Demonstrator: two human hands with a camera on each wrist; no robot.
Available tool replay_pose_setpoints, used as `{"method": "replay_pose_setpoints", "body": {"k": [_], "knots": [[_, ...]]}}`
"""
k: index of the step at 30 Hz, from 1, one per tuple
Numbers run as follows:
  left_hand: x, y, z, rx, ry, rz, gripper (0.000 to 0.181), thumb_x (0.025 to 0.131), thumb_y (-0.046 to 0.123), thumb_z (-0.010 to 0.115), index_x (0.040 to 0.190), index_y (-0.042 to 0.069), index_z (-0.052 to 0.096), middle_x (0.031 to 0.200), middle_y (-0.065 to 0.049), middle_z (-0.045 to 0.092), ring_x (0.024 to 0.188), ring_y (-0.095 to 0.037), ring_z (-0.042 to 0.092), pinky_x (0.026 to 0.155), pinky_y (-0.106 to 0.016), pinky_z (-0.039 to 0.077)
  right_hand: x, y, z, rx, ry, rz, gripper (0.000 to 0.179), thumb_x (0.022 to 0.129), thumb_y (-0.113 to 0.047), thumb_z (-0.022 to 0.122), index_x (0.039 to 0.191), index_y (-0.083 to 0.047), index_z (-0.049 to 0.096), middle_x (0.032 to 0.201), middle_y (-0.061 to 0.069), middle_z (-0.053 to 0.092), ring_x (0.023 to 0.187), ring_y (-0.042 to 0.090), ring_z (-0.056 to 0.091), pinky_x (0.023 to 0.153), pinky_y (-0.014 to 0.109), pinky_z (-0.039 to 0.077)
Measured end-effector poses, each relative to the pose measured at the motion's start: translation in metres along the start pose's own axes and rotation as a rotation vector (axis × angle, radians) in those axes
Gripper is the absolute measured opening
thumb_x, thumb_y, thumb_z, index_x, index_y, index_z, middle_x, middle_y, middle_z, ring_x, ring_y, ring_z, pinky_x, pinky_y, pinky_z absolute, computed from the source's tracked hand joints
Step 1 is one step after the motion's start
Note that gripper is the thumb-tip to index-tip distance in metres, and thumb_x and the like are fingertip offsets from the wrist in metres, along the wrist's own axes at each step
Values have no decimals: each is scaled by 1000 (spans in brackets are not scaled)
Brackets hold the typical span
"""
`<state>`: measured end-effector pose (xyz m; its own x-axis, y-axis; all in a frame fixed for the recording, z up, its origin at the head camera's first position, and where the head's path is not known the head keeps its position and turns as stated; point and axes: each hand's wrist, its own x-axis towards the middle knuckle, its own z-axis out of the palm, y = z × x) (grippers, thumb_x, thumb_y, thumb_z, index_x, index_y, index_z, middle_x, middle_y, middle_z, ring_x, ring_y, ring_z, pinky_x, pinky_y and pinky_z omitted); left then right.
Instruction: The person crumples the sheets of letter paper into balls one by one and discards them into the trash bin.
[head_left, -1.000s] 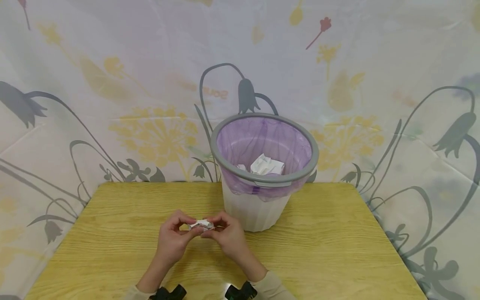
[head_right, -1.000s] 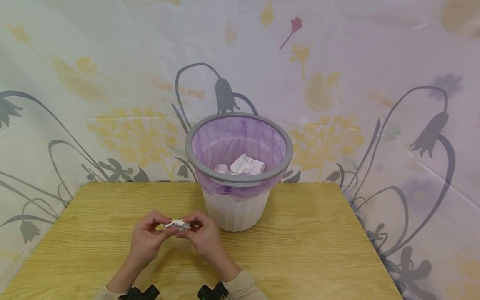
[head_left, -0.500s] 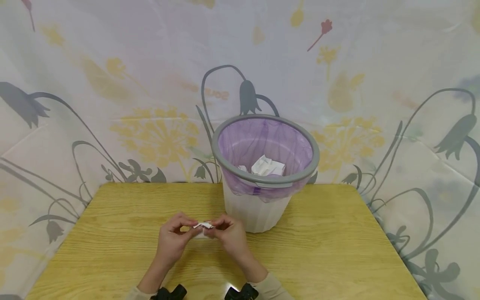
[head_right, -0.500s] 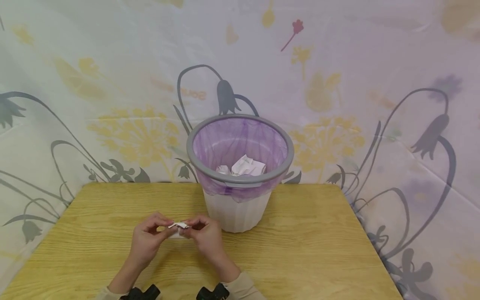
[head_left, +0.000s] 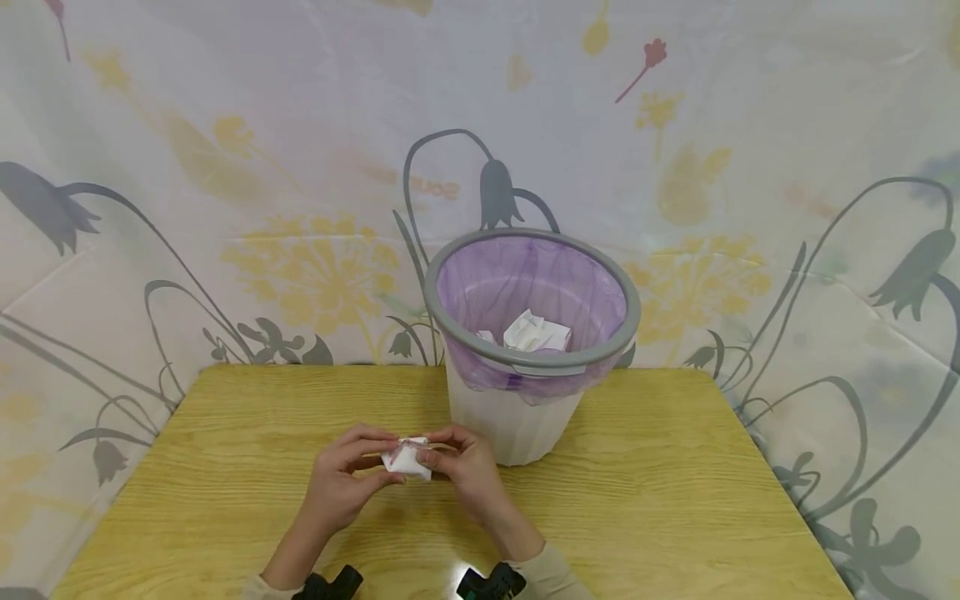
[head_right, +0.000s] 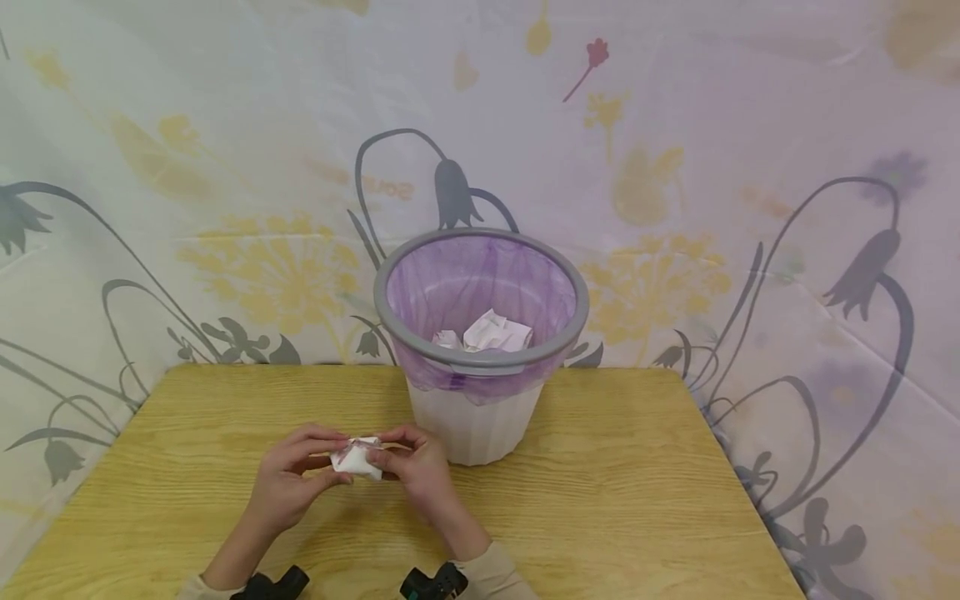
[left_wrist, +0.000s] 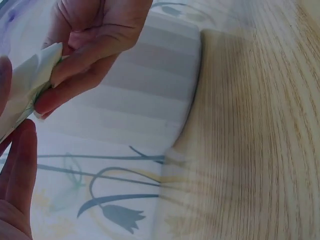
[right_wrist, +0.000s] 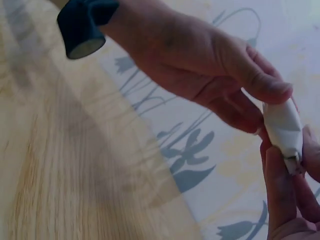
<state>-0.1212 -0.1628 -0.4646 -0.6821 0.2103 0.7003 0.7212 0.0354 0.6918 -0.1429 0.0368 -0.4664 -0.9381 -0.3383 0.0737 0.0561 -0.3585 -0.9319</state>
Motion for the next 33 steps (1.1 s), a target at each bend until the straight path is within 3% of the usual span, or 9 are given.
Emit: {"method": "replay_pose_setpoints", "body": {"k": [5,9,13,20,23,27,33], "knots": [[2,1,3,54,45,58,40,65,-22,80,101,-6,74,103,-20,63,99,-15,64,78,-30,57,-1,0,-6,-43,-100,-62,44,85,4,75,118,21,52,118,15,66,98,16,68,76,31,58],[1,-3,5,88,74,113,35,64,-17,82,98,-8,75,100,-21,64,97,-18,64,80,-26,56,0,0,-8,-72,-169,-109,49,80,9,77,121,20,51,125,16,62,104,18,66,80,31,58],[1,-7,8,94,113,145,28,66,-10,84,93,-9,75,95,-21,64,91,-21,65,78,-25,56,0,1,-7,-120,-176,-152,42,80,11,77,115,17,55,120,13,63,103,18,67,80,32,58],[0,-5,16,136,173,79,39,55,-29,80,87,-7,75,87,-18,64,84,-16,66,68,-25,57,0,2,-4,-139,-117,-186,30,78,16,74,103,23,59,112,32,65,95,16,69,77,30,58],[-1,-4,17,175,189,32,38,58,-27,80,87,-5,75,82,-13,63,78,-14,65,63,-24,57,0,3,-3,-155,-92,-163,27,81,13,74,102,23,62,109,35,64,90,15,69,76,29,58],[-1,-6,18,159,175,4,36,62,-25,80,89,-2,76,81,-9,61,74,-15,63,61,-26,58,0,4,-4,-174,-62,-117,26,83,9,74,102,23,63,109,34,65,87,15,70,76,30,58],[1,-11,15,119,90,111,27,72,-10,81,96,-2,76,93,-16,61,82,-16,63,63,-25,58,2,3,-7,-161,-74,-97,25,84,11,72,103,24,61,113,33,65,92,14,70,78,30,58]]}}
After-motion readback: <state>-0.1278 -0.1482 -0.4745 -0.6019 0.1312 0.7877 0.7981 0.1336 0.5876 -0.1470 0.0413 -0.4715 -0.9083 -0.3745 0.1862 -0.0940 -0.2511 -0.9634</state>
